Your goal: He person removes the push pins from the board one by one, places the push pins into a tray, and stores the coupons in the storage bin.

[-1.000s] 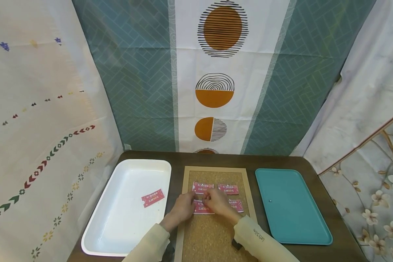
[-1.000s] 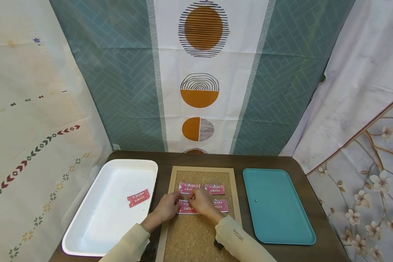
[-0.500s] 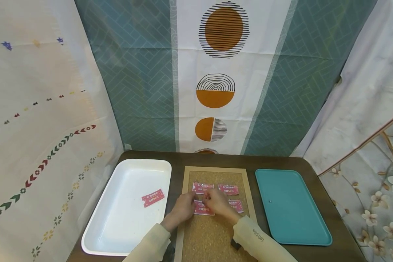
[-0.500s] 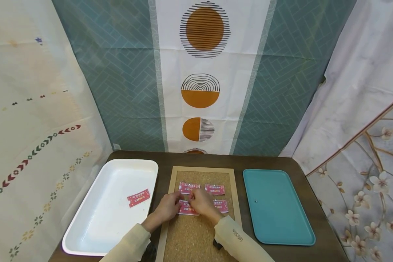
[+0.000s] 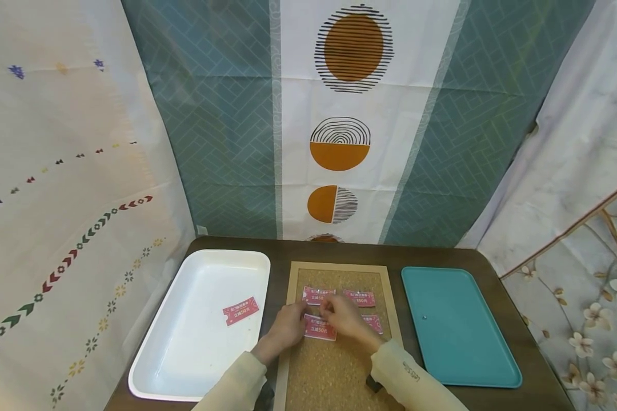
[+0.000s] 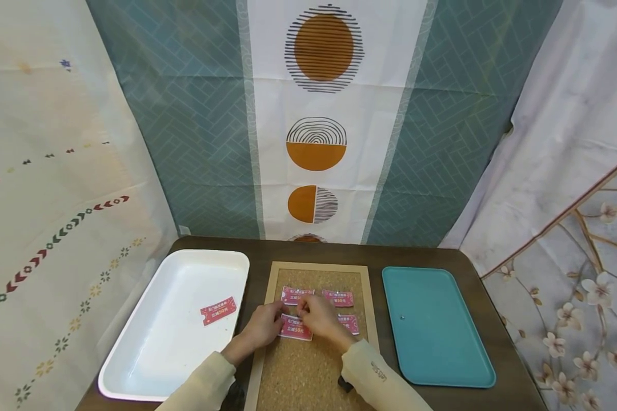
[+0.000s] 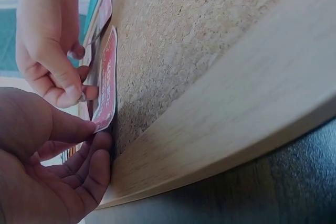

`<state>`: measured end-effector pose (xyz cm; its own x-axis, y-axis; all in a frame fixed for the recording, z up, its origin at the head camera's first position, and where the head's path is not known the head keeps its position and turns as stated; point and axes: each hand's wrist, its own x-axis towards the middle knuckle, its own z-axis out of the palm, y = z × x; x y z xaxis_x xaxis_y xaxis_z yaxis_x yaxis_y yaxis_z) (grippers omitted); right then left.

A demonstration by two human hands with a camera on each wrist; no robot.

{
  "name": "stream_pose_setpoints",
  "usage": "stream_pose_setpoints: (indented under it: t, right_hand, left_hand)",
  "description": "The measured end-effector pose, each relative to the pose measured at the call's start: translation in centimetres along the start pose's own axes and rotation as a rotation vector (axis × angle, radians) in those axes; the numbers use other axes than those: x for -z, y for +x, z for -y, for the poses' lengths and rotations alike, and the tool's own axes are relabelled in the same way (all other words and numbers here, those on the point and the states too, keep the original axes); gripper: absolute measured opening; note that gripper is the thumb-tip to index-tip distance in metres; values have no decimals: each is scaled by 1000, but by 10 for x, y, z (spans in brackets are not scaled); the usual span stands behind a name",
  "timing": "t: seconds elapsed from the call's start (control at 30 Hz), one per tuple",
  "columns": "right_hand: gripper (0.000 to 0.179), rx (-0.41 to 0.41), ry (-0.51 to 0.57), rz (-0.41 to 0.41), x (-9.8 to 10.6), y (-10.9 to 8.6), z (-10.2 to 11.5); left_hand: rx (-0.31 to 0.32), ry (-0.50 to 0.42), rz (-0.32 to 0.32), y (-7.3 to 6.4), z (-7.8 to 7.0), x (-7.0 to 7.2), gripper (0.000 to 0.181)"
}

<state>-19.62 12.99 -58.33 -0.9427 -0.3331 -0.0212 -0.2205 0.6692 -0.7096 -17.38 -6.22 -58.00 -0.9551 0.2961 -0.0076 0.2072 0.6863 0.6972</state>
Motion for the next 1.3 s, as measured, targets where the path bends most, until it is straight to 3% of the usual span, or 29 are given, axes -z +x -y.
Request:
stream_pose_setpoints:
  t: [0.3,0.67,1.03,1.3]
  right_hand:
    - [7,62,43,27,6,0,-7]
    - [7,134,24,26,14,-1,-15]
    - [7,75,34,41,26,-11,-23]
    - [11,104,7,1,31,-13,-31]
  left_hand:
    - [17,-7,2,0,2,3,18]
    - [-21,20,-23,-1,0,14,16]
    - [-4,13,-46,-2,0,23,18]
    - [4,-14,-35,3,-1,29,18]
